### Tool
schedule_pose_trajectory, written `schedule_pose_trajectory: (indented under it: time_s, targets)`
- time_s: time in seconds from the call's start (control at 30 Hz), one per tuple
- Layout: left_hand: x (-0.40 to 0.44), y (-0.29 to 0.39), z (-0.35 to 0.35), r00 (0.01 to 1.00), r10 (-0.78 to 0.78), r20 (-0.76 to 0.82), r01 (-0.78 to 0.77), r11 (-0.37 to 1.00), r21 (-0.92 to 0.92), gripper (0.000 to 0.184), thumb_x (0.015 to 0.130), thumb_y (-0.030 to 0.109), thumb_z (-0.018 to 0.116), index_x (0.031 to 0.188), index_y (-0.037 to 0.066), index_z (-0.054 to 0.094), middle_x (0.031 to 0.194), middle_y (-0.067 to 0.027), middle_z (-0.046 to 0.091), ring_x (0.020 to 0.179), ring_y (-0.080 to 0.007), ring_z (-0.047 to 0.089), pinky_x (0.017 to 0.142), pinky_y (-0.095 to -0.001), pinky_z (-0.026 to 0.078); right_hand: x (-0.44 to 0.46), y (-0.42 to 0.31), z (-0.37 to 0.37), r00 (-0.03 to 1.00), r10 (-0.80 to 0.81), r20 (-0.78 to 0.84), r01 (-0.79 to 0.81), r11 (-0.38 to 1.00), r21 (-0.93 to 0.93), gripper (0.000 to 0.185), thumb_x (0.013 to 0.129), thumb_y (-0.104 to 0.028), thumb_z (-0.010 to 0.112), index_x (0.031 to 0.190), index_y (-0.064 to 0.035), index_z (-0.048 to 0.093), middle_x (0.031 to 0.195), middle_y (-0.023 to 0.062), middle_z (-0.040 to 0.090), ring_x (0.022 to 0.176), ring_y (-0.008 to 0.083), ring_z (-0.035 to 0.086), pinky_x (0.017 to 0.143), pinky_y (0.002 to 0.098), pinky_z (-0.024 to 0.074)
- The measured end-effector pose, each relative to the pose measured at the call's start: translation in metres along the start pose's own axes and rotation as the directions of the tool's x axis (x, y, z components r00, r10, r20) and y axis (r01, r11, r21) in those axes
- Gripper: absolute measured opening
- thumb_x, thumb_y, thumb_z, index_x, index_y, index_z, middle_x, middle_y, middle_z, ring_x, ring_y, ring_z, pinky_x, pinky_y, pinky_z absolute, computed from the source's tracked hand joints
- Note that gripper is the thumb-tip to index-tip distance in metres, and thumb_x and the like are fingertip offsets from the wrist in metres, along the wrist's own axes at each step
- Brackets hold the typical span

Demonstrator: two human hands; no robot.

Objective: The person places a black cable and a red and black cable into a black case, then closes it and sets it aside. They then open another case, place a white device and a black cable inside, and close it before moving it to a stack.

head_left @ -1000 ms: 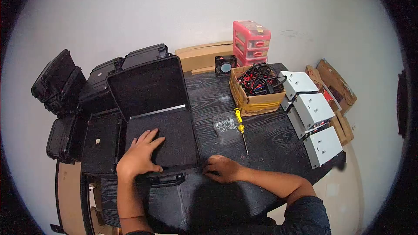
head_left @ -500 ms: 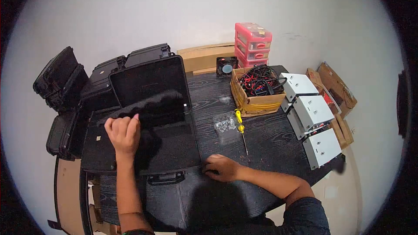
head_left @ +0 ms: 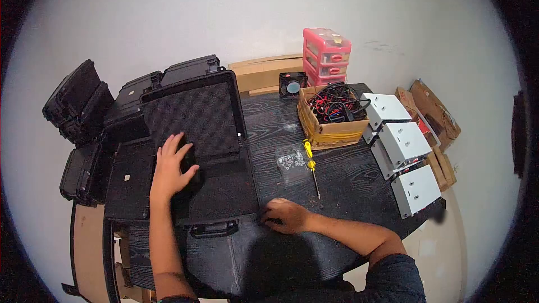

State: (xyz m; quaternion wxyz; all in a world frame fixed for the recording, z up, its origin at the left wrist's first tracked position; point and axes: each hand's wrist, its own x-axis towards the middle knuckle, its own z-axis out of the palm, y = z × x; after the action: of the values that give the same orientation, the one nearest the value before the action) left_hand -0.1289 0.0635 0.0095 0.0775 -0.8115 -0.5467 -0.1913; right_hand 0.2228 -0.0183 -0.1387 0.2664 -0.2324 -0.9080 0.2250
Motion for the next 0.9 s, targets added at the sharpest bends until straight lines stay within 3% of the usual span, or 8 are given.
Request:
schedule_pose_trajectory:
  time_s: [0.1,0.13,0.23,0.33,0.37,0.5,0.73,0.9]
  targets:
    - [0.0,0.002,-0.001,0.979,-0.163,-0.119,0.152,0.984,-0.096,0.044,0.08,0.023,0.082,0.116,0.004,0.067,0.132,-0.0189,0.055,0.126,-0.0407,0.052,0.105,-0.0517,0.047,0.001,-0.001,0.0,1.0,0.012,0.006,-0.012,1.0,-0.006,0.028,0.087,-0.016,0.071,0.115,-0.0119,0.071,0.113,0.0103,0.062,0.113,0.0333,0.059,0.1,0.0454,0.0483]
    - [0.0,0.001,0.002,0.964,-0.145,-0.224,0.149,0.989,0.003,0.038,0.08,0.024,0.081,0.107,0.002,0.066,0.117,-0.0188,0.056,0.109,-0.0384,0.057,0.095,-0.0487,0.05,0.002,-0.003,-0.003,0.999,0.026,0.024,-0.025,1.0,-0.006,0.028,0.086,-0.016,0.071,0.114,-0.0117,0.071,0.112,0.0106,0.062,0.113,0.0333,0.059,0.1,0.0455,0.0483]
    - [-0.002,-0.006,0.004,0.976,-0.211,-0.059,0.216,0.971,0.099,0.039,0.081,0.027,0.081,0.107,0.002,0.067,0.117,-0.0187,0.058,0.106,-0.0373,0.058,0.095,-0.0503,0.049,0.003,-0.004,-0.004,0.998,0.044,0.049,-0.044,0.999,-0.006,0.028,0.086,-0.017,0.071,0.114,-0.0114,0.071,0.112,0.011,0.062,0.113,0.0333,0.059,0.099,0.0457,0.0484]
    - [-0.007,-0.01,0.015,0.975,-0.211,0.068,0.209,0.977,0.035,0.058,0.082,0.033,0.081,0.128,0.002,0.064,0.133,-0.0184,0.058,0.127,-0.0375,0.056,0.114,-0.0591,0.039,0.001,-0.001,-0.002,0.998,0.036,0.049,-0.036,0.999,-0.004,0.029,0.086,-0.017,0.071,0.114,-0.0111,0.071,0.112,0.0113,0.062,0.113,0.0333,0.059,0.1,0.0461,0.0484]
    - [-0.006,-0.013,0.015,0.952,-0.263,0.158,0.267,0.964,-0.008,0.069,0.083,0.037,0.081,0.141,0.006,0.059,0.154,-0.0176,0.048,0.145,-0.0375,0.043,0.12,-0.0662,0.029,0.0,0.001,-0.001,0.999,0.024,0.04,-0.024,1.0,0.002,0.029,0.086,-0.017,0.071,0.114,-0.011,0.071,0.112,0.0115,0.062,0.114,0.0333,0.06,0.1,0.0462,0.0484]
    - [-0.002,-0.003,0.003,0.986,-0.079,0.147,0.095,0.99,-0.107,0.072,0.084,0.04,0.079,0.147,0.014,0.057,0.171,-0.0131,0.026,0.156,-0.0391,0.025,0.118,-0.0691,0.028,0.002,-0.003,-0.002,0.998,0.044,0.055,-0.044,0.999,-0.003,0.029,0.086,-0.018,0.07,0.114,-0.0104,0.071,0.114,0.0116,0.063,0.114,0.0331,0.06,0.101,0.0457,0.0481]
    - [-0.002,-0.035,0.027,0.987,-0.059,0.148,0.094,0.965,-0.244,0.075,0.082,0.045,0.08,0.145,0.011,0.059,0.171,-0.0143,0.026,0.156,-0.0408,0.024,0.121,-0.0662,0.025,0.002,-0.003,-0.003,0.998,0.043,0.039,-0.042,0.999,-0.006,0.03,0.087,-0.019,0.07,0.116,-0.0104,0.072,0.116,0.0119,0.063,0.116,0.0334,0.06,0.102,0.0449,0.0478]
    - [-0.009,-0.041,0.034,0.941,-0.1,0.323,0.147,0.981,-0.124,0.099,0.079,0.054,0.08,0.161,0.016,0.039,0.172,-0.0131,0.022,0.158,-0.0392,0.019,0.122,-0.0659,0.021,0.0,0.0,-0.002,0.995,0.054,0.078,-0.052,0.998,-0.029,0.029,0.088,-0.019,0.07,0.115,-0.0083,0.072,0.118,0.0127,0.063,0.116,0.0337,0.06,0.101,0.0451,0.0481]
